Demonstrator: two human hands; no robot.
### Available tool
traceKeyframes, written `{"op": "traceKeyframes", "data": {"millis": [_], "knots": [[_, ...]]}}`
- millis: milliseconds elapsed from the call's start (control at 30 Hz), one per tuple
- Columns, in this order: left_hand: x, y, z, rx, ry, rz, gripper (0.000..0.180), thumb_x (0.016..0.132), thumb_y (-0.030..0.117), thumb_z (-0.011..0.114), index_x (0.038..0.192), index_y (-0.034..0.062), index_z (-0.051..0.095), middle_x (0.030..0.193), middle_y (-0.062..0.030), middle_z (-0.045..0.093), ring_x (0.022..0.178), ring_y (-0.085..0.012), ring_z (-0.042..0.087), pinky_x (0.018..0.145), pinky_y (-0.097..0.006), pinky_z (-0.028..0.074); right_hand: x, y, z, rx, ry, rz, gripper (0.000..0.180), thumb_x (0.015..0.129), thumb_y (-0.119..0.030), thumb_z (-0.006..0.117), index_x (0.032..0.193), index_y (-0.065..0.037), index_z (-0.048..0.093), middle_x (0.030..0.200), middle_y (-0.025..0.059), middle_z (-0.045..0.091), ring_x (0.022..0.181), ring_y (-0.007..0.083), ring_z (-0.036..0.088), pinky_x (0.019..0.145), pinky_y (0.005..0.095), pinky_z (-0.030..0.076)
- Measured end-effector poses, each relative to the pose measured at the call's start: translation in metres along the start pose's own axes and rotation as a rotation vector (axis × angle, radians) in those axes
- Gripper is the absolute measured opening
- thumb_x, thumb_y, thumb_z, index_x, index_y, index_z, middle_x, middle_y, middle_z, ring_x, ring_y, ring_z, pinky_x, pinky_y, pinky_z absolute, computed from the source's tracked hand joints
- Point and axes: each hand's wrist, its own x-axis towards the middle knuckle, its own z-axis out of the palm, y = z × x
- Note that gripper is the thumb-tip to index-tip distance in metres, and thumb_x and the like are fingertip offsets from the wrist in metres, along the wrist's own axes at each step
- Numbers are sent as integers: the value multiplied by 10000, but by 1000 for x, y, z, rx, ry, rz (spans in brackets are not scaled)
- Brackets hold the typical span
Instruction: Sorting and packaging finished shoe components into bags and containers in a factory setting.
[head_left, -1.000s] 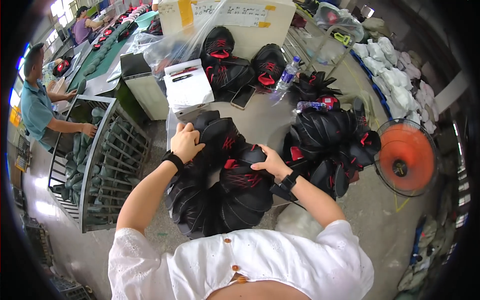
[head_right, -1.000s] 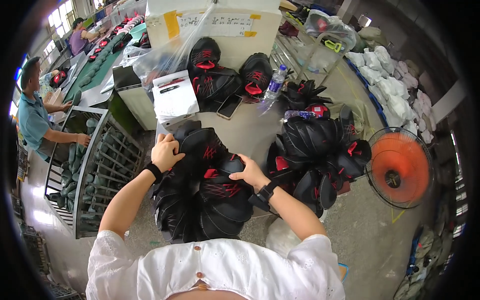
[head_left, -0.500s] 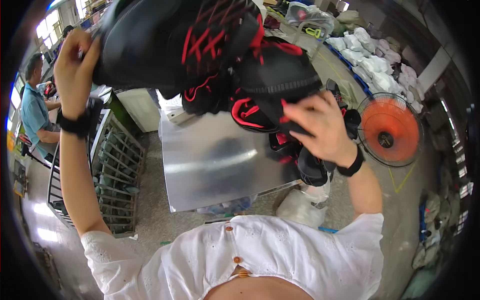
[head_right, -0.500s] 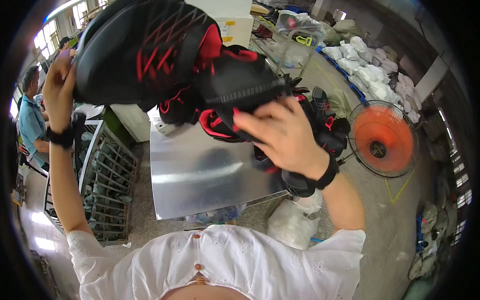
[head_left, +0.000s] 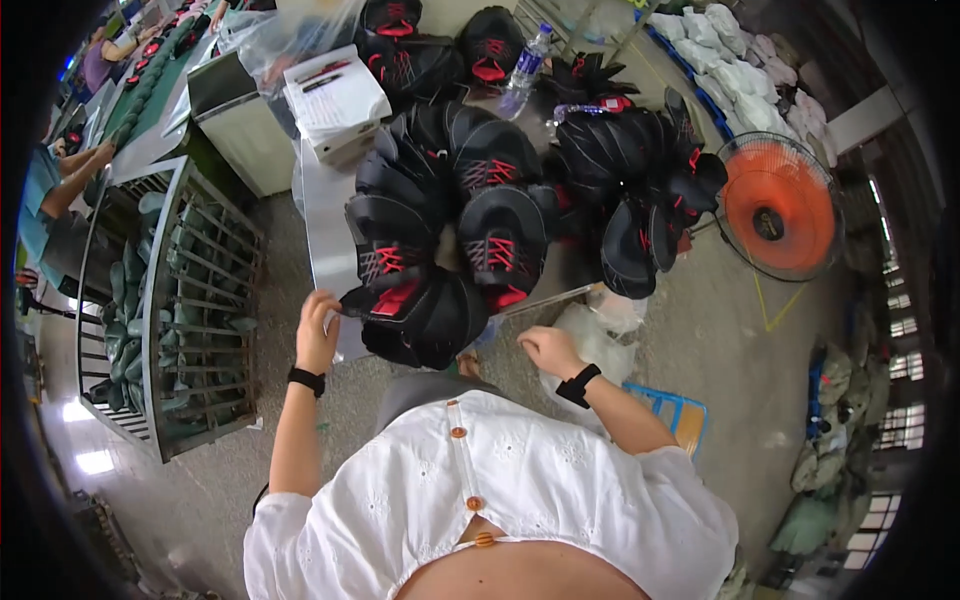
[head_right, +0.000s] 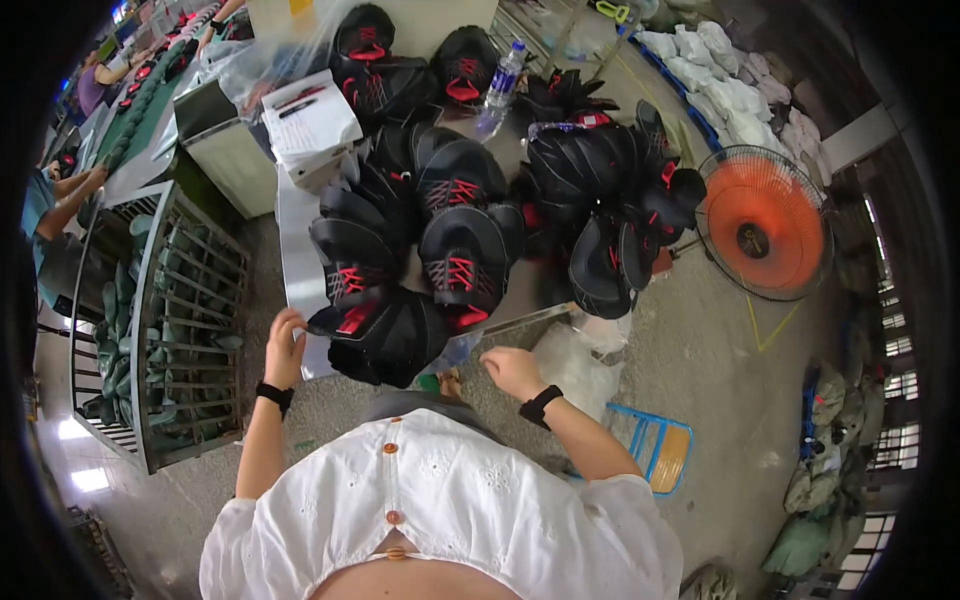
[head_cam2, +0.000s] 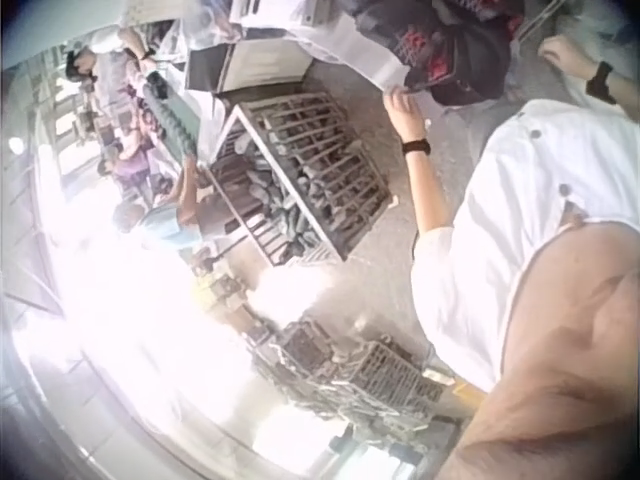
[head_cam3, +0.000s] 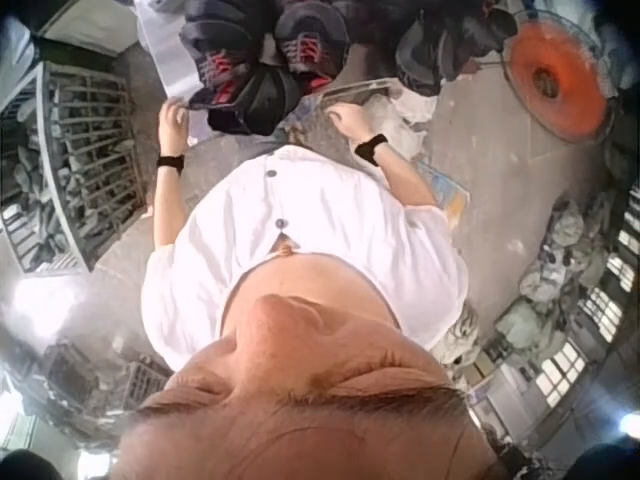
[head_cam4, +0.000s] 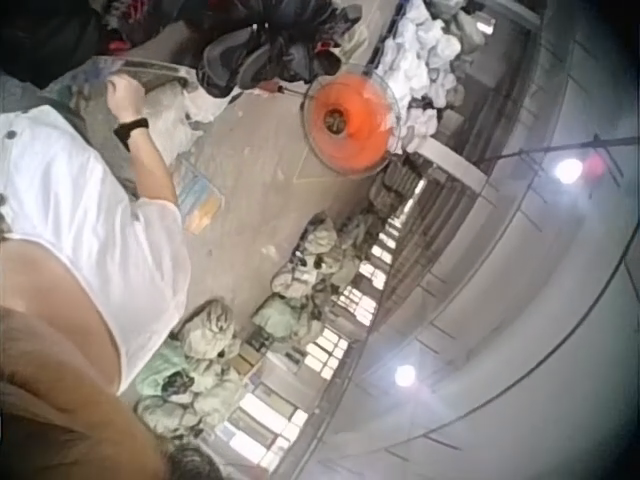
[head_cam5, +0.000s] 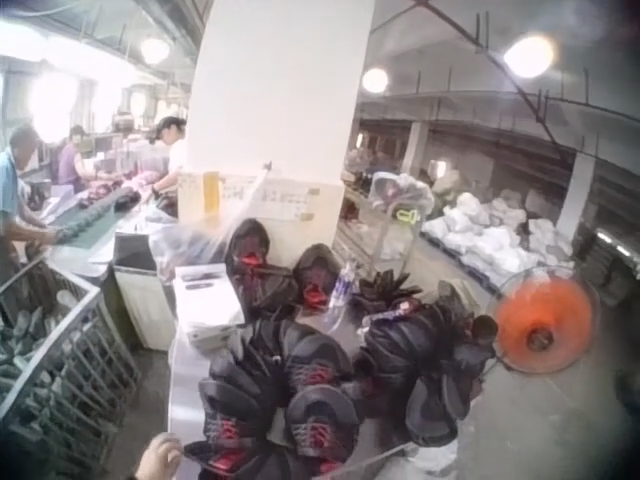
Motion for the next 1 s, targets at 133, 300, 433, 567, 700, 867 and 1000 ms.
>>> {"op": "traceKeyframes", "data": {"millis": [133,300,433,567,700,867,1000], "knots": [[-43,36,-6,144,48,43,511,596,94,706,1062,61,499,1187,-170,436,1155,-362,363,952,-447,328,22,-25,-30,417,538,138,356,758,-172,640,1075,-47,537,1035,143,570,933,273,558,750,344,453],[-73,83,59,328,-400,285,757,538,317,731,1236,206,459,1298,-189,339,1268,-318,257,963,-496,241,110,-38,-55,206,815,128,819,619,-237,772,1253,-12,305,1201,254,384,1100,372,413,894,420,375],[-38,64,98,512,97,217,497,715,161,565,1190,295,509,1279,-180,354,1260,-312,263,963,-495,200,121,-76,-45,80,734,422,857,559,-251,797,1207,-21,285,1129,226,382,1003,401,445,849,445,400],[25,69,35,321,26,421,382,586,125,697,957,151,608,1146,-163,465,1129,-342,407,909,-480,296,91,-48,-37,181,805,296,686,563,-235,775,1064,37,393,1094,230,423,1009,398,460,853,415,401],[73,44,-7,275,-44,167,346,605,281,742,787,28,590,935,-180,521,840,-357,529,725,-428,435,54,-18,-26,1109,785,261,568,641,-225,769,1061,21,477,1044,184,550,851,269,608,671,358,529],[143,33,-45,175,-543,-40,422,648,367,699,779,-19,589,779,-233,583,742,-382,570,655,-423,453,81,-9,-5,1140,747,430,522,682,-261,751,1055,-6,489,934,114,597,759,200,615,517,277,525],[131,59,-44,295,-696,106,424,687,390,659,793,-18,608,755,-218,588,724,-371,575,657,-425,456,59,10,-19,921,551,379,473,702,-289,726,1032,-9,537,913,103,609,732,151,599,509,249,479]]}}
